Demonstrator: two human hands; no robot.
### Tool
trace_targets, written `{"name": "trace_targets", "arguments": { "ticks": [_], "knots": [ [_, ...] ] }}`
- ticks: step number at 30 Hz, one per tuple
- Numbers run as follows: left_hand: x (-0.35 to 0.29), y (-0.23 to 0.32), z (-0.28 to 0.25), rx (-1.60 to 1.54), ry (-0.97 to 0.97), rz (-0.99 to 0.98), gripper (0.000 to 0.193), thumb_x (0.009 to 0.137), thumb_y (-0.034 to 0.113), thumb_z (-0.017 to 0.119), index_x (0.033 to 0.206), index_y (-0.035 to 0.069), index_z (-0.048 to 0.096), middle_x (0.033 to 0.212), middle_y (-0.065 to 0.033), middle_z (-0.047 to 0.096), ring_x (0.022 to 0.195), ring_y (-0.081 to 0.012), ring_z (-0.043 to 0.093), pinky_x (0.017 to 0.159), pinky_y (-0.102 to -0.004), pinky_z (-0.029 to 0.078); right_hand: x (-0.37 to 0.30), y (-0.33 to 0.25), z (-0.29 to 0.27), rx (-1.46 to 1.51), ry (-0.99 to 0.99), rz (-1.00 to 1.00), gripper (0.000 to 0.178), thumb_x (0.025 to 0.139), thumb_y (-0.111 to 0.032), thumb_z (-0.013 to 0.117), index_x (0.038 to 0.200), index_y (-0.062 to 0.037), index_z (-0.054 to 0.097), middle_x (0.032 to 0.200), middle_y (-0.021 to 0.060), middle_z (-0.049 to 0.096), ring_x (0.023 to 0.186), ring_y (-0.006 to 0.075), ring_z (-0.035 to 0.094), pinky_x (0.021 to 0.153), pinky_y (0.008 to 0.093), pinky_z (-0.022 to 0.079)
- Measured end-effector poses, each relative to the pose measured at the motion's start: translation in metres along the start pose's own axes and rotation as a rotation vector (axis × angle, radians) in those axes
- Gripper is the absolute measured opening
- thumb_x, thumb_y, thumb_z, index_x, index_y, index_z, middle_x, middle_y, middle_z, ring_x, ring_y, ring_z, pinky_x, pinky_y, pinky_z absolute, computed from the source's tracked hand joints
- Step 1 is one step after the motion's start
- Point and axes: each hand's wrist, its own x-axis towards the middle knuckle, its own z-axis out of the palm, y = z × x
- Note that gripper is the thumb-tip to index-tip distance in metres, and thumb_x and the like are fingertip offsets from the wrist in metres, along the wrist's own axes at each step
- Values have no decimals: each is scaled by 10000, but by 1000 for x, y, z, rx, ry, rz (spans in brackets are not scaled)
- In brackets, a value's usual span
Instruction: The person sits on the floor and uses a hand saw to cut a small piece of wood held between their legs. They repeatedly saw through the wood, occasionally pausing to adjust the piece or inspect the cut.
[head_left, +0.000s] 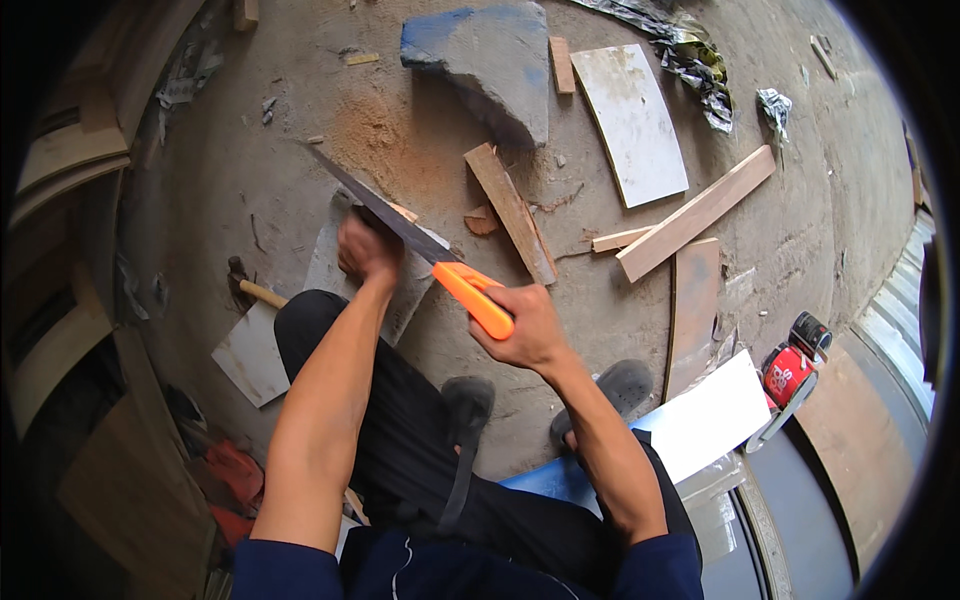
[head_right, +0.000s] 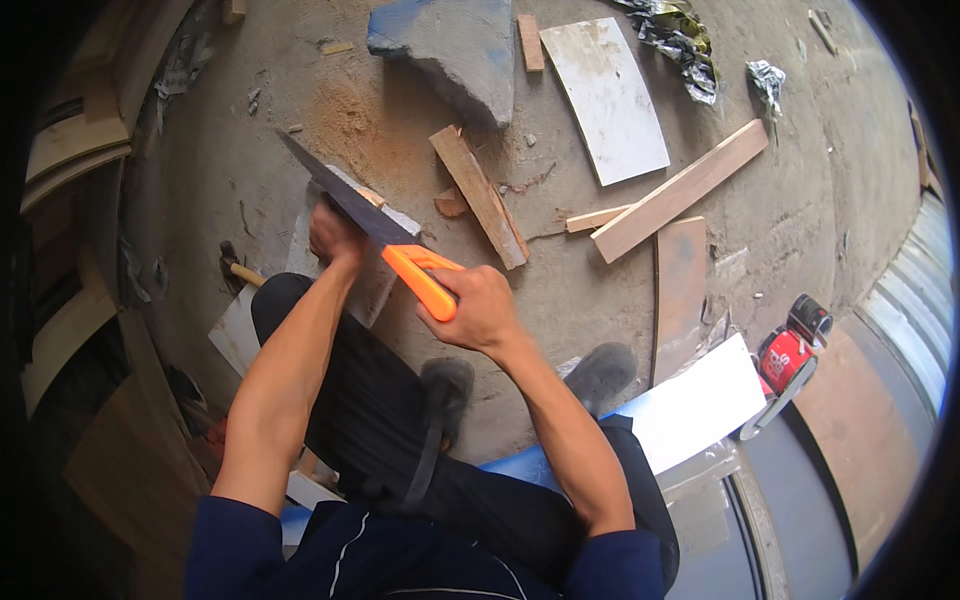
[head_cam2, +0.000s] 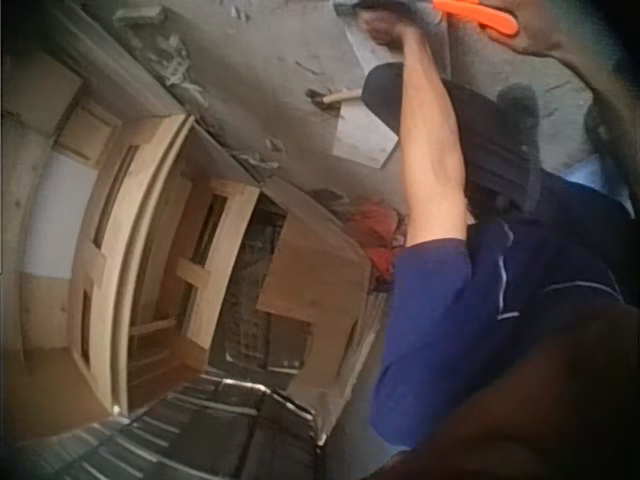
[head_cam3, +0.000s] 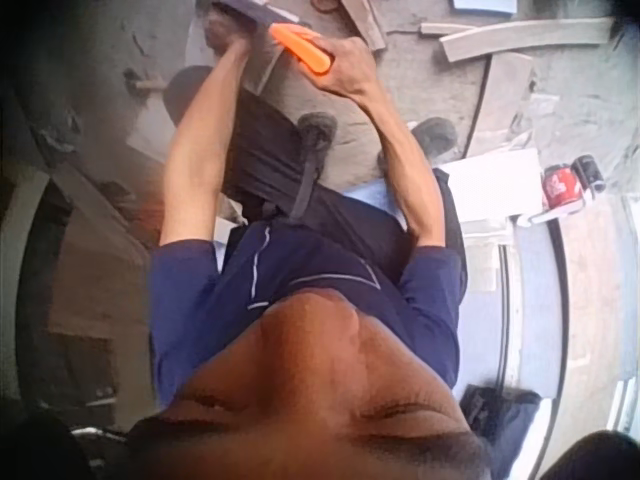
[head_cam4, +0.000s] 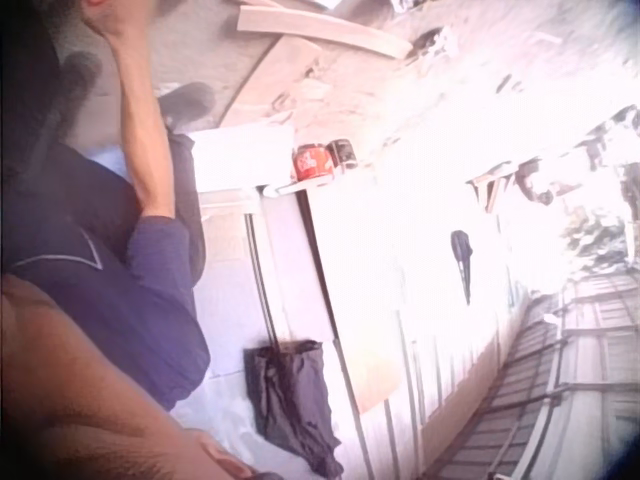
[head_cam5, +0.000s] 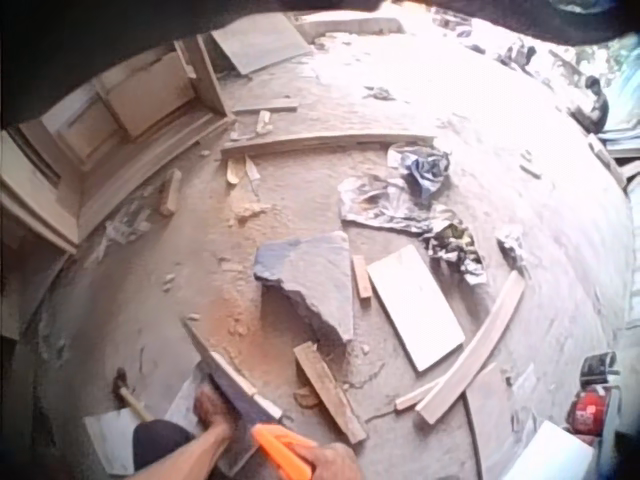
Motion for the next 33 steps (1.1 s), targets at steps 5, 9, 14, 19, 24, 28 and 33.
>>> {"name": "trace_targets", "arguments": {
  "ticks": [5, 9, 14, 19, 24, 28, 33],
  "knots": [
    [3, -12, 8, -56, 100, 145, 313, 750, 355, 661, 804, 53, 598, 896, -173, 628, 906, -399, 584, 752, -499, 450, -21, 6, -4, 87, 16, -34, 240, 681, -236, 703, 864, -82, 687, 645, 164, 604, 586, 366, 589, 556, 403, 490],
    [-2, -6, 1, -108, 78, 135, 300, 772, 343, 626, 806, 47, 589, 891, -185, 620, 904, -403, 578, 758, -502, 443, 13, -13, -2, -4, 9, -14, 196, 686, -207, 695, 819, -65, 669, 645, 168, 600, 586, 363, 585, 549, 389, 486],
    [6, -9, 6, -67, 113, 84, 197, 774, 239, 644, 824, 50, 618, 891, -166, 637, 886, -378, 598, 758, -468, 467, -24, -1, -11, 78, -12, -31, 192, 676, -189, 701, 826, -72, 677, 642, 158, 605, 596, 350, 600, 564, 387, 496],
    [-3, 9, -13, -89, 49, 183, 174, 767, 212, 659, 803, 42, 645, 845, -145, 646, 823, -344, 627, 698, -427, 496, 17, -8, 9, -100, 13, -160, 182, 679, -120, 686, 842, -41, 672, 631, 165, 584, 558, 332, 601, 543, 354, 479],
    [1, -3, -5, -100, 36, 78, 236, 774, 279, 645, 805, 47, 613, 881, -159, 637, 877, -372, 608, 732, -451, 482, 13, 6, 10, -43, -55, -116, 222, 677, -190, 713, 855, -64, 672, 641, 147, 602, 583, 335, 605, 562, 381, 492],
    [8, -7, 2, -68, 54, 105, 254, 789, 285, 612, 815, 34, 584, 920, -172, 625, 910, -391, 582, 781, -471, 461, -11, 11, 0, 13, -63, -93, 246, 677, -199, 716, 882, -68, 675, 644, 142, 608, 602, 340, 611, 583, 392, 500],
    [5, 1, -10, -256, -106, 115, 176, 741, 211, 683, 787, 48, 636, 814, -143, 650, 820, -339, 629, 709, -430, 503, 46, -12, 27, -164, -18, -210, 120, 675, -110, 684, 744, -39, 617, 612, 151, 571, 547, 332, 588, 551, 368, 482]
  ]
}}
